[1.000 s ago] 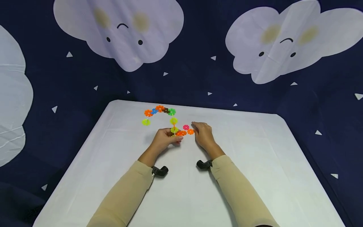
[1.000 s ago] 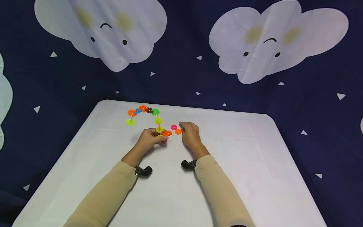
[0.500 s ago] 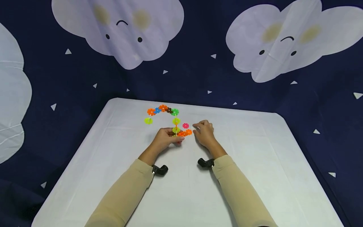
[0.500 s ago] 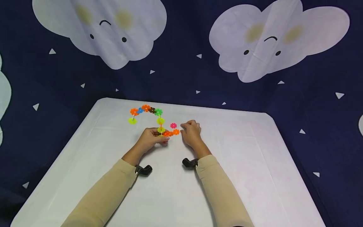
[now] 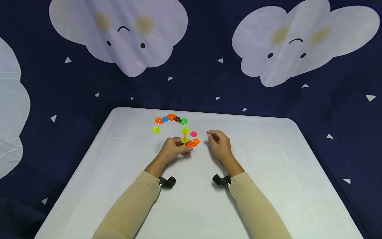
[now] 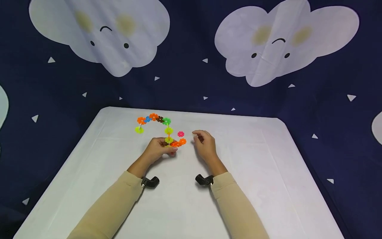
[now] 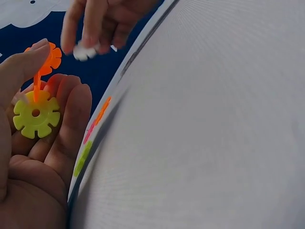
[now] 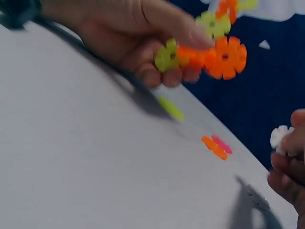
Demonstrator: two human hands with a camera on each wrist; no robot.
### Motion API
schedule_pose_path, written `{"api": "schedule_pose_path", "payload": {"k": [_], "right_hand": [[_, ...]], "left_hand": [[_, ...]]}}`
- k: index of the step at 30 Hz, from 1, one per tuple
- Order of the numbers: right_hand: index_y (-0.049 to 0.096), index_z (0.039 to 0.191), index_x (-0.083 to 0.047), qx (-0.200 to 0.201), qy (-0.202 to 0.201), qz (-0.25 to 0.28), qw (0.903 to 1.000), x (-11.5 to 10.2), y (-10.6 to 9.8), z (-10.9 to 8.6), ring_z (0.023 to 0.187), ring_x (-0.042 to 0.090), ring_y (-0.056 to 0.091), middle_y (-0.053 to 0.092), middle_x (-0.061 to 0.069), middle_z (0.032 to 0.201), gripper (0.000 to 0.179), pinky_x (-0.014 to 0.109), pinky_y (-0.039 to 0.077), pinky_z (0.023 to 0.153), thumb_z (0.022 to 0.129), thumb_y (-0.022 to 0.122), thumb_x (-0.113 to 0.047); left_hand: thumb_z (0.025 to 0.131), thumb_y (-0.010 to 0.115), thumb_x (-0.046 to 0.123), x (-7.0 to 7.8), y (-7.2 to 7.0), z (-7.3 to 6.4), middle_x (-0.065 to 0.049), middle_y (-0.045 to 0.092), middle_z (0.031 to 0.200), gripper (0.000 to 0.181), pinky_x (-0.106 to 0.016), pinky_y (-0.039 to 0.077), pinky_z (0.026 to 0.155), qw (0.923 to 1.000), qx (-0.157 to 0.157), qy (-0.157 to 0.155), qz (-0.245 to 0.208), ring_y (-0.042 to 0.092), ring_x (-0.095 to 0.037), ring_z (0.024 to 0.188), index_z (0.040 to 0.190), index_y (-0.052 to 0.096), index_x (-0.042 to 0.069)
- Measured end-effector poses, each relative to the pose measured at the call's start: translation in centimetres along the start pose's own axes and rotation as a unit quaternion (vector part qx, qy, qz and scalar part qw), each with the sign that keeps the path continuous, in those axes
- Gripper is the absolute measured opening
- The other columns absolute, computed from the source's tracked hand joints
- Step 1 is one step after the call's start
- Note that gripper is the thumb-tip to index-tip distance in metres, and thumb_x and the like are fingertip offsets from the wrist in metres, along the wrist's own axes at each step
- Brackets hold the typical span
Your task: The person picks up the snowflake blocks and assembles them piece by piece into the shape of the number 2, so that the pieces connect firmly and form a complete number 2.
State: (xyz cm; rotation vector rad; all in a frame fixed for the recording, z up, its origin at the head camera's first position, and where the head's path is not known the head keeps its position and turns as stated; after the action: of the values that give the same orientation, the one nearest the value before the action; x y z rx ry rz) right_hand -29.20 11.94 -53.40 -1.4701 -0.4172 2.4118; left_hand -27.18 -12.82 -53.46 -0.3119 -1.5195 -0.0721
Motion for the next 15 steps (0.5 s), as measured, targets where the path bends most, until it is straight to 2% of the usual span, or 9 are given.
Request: {"api": "schedule_pose_path", "payload": {"k": [4,8,12,15], "right_hand": [[0.077,0.111,0.002,0.003,0.017,0.096,0.9952,-1.2,-0.4,-1.7,0.079,0.020,0.070,0.071,0.013,0.097,0.015,0.024,0.059,0.068,0.096,0.074,0.005],[0.073,0.114,0.012,-0.005,0.030,0.177,0.9838,-2.2,-0.1,-3.2,0.091,0.023,0.069,0.069,0.023,0.112,0.022,0.024,0.060,0.077,0.092,0.076,0.011],[0.071,0.114,0.017,0.002,0.010,0.198,0.9802,-2.8,0.1,-4.4,0.103,0.034,0.066,0.063,0.029,0.128,0.024,0.023,0.057,0.086,0.091,0.076,0.014],[0.072,0.111,0.017,0.010,0.002,0.213,0.9770,-3.2,0.2,-5.2,0.108,0.039,0.066,0.062,0.030,0.130,0.019,0.025,0.057,0.090,0.092,0.075,0.013]], "left_hand": [[0.083,0.094,0.027,0.4,0.0,-0.2,-0.010,0.077,0.079,0.026,-0.033,0.049,0.069,0.9999,0.006,-0.009,0.010,0.074,-0.026,0.078,0.092,0.080,0.006],[0.083,0.094,0.027,0.5,0.1,-0.3,-0.010,0.076,0.078,0.027,-0.034,0.049,0.072,0.9999,0.004,-0.006,0.013,0.075,-0.027,0.079,0.092,0.080,0.007],[0.083,0.094,0.029,0.4,0.4,-0.3,-0.010,0.076,0.078,0.028,-0.034,0.049,0.073,0.9998,-0.008,-0.005,0.017,0.075,-0.027,0.079,0.092,0.080,0.007],[0.083,0.094,0.027,0.4,0.6,-0.4,-0.010,0.076,0.078,0.027,-0.034,0.053,0.074,0.9997,-0.018,-0.007,0.013,0.076,-0.028,0.078,0.092,0.080,0.006]]}}
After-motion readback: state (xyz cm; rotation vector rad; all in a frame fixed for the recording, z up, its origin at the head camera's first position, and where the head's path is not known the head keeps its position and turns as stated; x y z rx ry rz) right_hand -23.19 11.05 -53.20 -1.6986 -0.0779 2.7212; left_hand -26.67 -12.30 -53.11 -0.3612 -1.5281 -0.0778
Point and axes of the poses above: each hand's wrist, its own z-axis towards the middle knuckle, its own y-axis out of the palm, x = y × z, the point moved 1 cm from there along z, towards the middle knuckle
